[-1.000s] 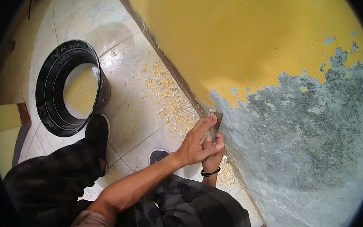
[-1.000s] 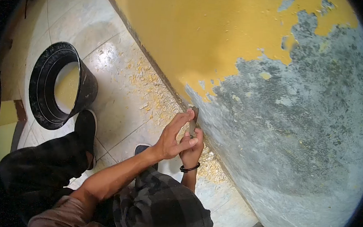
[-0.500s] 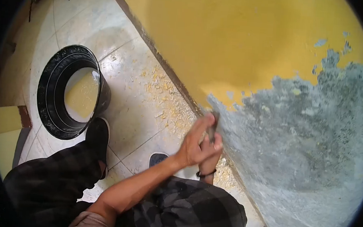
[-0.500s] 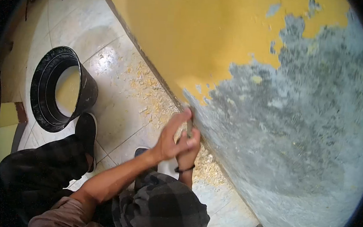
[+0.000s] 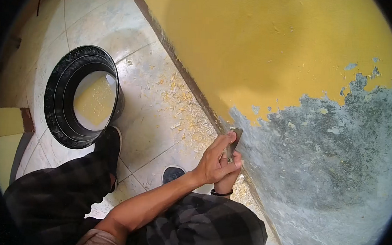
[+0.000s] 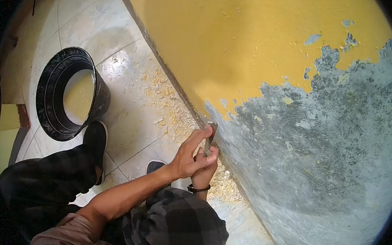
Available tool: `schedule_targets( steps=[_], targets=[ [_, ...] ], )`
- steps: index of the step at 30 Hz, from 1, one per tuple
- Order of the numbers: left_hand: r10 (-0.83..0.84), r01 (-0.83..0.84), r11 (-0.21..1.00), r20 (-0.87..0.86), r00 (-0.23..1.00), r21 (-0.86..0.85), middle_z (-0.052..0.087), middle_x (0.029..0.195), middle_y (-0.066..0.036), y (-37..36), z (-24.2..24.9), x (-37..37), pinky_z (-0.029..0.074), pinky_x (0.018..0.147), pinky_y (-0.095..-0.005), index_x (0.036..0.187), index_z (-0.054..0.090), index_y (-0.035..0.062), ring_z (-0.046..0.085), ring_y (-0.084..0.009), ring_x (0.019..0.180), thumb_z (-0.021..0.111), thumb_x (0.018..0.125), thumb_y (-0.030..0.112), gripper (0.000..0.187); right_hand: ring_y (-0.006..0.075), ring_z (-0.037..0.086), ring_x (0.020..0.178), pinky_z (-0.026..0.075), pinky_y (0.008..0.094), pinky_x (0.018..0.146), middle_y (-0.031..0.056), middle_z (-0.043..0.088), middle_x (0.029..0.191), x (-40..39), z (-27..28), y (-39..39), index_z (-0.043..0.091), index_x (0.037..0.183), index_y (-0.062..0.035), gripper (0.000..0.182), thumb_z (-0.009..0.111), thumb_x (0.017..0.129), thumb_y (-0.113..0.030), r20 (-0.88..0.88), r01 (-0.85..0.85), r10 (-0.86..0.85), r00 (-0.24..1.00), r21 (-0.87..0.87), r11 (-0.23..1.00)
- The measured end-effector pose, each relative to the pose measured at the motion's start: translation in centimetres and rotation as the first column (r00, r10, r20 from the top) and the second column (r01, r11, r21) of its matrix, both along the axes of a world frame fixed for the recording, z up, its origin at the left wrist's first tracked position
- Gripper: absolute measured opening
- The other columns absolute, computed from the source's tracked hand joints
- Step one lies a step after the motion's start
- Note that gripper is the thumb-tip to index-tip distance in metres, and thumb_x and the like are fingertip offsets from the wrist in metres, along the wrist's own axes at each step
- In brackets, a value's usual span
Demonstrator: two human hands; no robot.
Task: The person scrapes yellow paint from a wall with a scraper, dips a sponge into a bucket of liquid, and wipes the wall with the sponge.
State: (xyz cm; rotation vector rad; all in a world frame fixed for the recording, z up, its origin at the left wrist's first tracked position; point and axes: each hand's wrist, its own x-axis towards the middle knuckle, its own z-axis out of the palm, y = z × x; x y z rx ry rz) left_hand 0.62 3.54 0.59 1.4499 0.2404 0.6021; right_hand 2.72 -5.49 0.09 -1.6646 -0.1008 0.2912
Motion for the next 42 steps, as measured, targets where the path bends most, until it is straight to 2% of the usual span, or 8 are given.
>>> schedule_targets(
  steps=[3, 7, 12, 24, 27, 33, 37, 42],
  targets=[
    [0.034, -0.034, 0.999, -0.047, 0.998, 0.001, 0.050, 0.125, -0.024, 1.4, 0.0, 0.5, 0.035, 0.102, -0.0392, 0.129, 0.043, -0.0071, 0.048, -0.0364, 0.118, 0.066, 0.082, 0.029, 0.064, 0.0163, 0.053, 0.105, 0.044, 0.0311, 0.089, 0.0096, 0.057, 0.112, 2.1, 0.7, 0.8, 0.051, 0.109, -0.0013, 0.021, 0.052, 0.094, -0.016, 0.018, -0.158, 0.186, 0.982, -0.453, 0.878],
    [-0.075, 0.071, 0.991, -0.034, 0.997, -0.114, 0.051, 0.123, -0.024, 0.1, -0.9, -0.6, 0.036, 0.101, -0.0387, 0.128, 0.045, -0.0069, 0.049, -0.0355, 0.118, 0.067, 0.081, 0.027, 0.062, 0.0114, 0.049, 0.084, 0.045, 0.0288, 0.072, 0.0055, 0.054, 0.095, -0.7, -1.6, 0.4, 0.048, 0.110, -0.0003, 0.021, 0.054, 0.092, -0.009, -0.054, 0.030, -0.017, 0.998, 0.238, 0.971],
    [-0.032, 0.026, 0.997, -0.075, 0.997, -0.077, 0.049, 0.125, -0.028, 0.3, -1.3, -0.1, 0.037, 0.101, -0.0404, 0.129, 0.043, -0.0086, 0.048, -0.0407, 0.119, 0.070, 0.079, 0.030, 0.069, 0.0175, 0.053, 0.086, 0.044, 0.0342, 0.079, 0.0073, 0.059, 0.090, 0.2, 0.3, 0.6, 0.052, 0.112, -0.0003, 0.028, 0.058, 0.090, -0.017, 0.069, -0.060, 0.098, 0.993, -0.419, 0.906],
    [0.078, -0.082, 0.991, -0.047, 0.996, -0.105, 0.053, 0.116, -0.026, 0.3, -1.5, 0.7, 0.038, 0.099, -0.0380, 0.123, 0.047, -0.0102, 0.052, -0.0376, 0.113, 0.068, 0.080, 0.027, 0.061, 0.0145, 0.049, 0.076, 0.043, 0.0320, 0.066, 0.0061, 0.052, 0.080, 1.2, -3.3, 0.6, 0.050, 0.101, -0.0021, 0.021, 0.058, 0.088, -0.016, 0.391, 0.044, 0.164, 0.906, -0.473, 0.880],
    [0.149, -0.152, 0.984, -0.037, 0.988, -0.090, 0.055, 0.113, -0.021, -0.1, -1.8, 0.9, 0.040, 0.096, -0.0340, 0.119, 0.050, -0.0082, 0.054, -0.0313, 0.109, 0.065, 0.082, 0.024, 0.052, 0.0140, 0.050, 0.075, 0.043, 0.0313, 0.064, 0.0082, 0.053, 0.081, 1.2, -4.1, 1.0, 0.045, 0.091, -0.0036, 0.018, 0.058, 0.087, -0.015, -0.097, 0.011, -0.003, 0.995, 0.080, 0.997],
    [0.237, -0.253, 0.953, -0.106, 0.966, -0.168, 0.053, 0.120, -0.021, -2.4, -1.2, 1.7, 0.037, 0.099, -0.0331, 0.124, 0.048, -0.0090, 0.052, -0.0291, 0.114, 0.059, 0.089, 0.024, 0.050, 0.0143, 0.053, 0.073, 0.044, 0.0307, 0.064, 0.0111, 0.059, 0.079, 3.0, -3.9, 0.6, 0.053, 0.102, -0.0058, 0.019, 0.059, 0.084, -0.007, -0.185, -0.095, 0.137, 0.973, 0.220, 0.971],
    [0.203, -0.222, 0.831, -0.093, 0.975, -0.509, 0.052, 0.127, -0.019, -2.2, -1.7, 2.4, 0.033, 0.102, -0.0312, 0.129, 0.044, -0.0110, 0.048, -0.0246, 0.119, 0.051, 0.095, 0.027, 0.052, 0.0248, 0.064, 0.085, 0.049, 0.0384, 0.075, 0.0180, 0.065, 0.092, 4.3, 0.1, 0.7, 0.054, 0.110, -0.0056, 0.028, 0.061, 0.084, -0.011, 0.101, -0.266, 0.374, 0.922, -0.537, 0.801],
    [0.154, -0.204, 0.903, -0.161, 0.975, -0.377, 0.060, 0.110, -0.011, -2.4, -0.8, 0.2, 0.041, 0.088, -0.0272, 0.124, 0.053, -0.0062, 0.054, -0.0172, 0.101, 0.050, 0.095, 0.031, 0.047, 0.0283, 0.066, 0.078, 0.051, 0.0384, 0.069, 0.0147, 0.067, 0.090, 2.2, -3.2, -1.2, 0.049, 0.120, -0.0081, 0.035, 0.060, 0.088, -0.014, 0.512, -0.248, 0.371, 0.775, -0.294, 0.923]
  ],
)
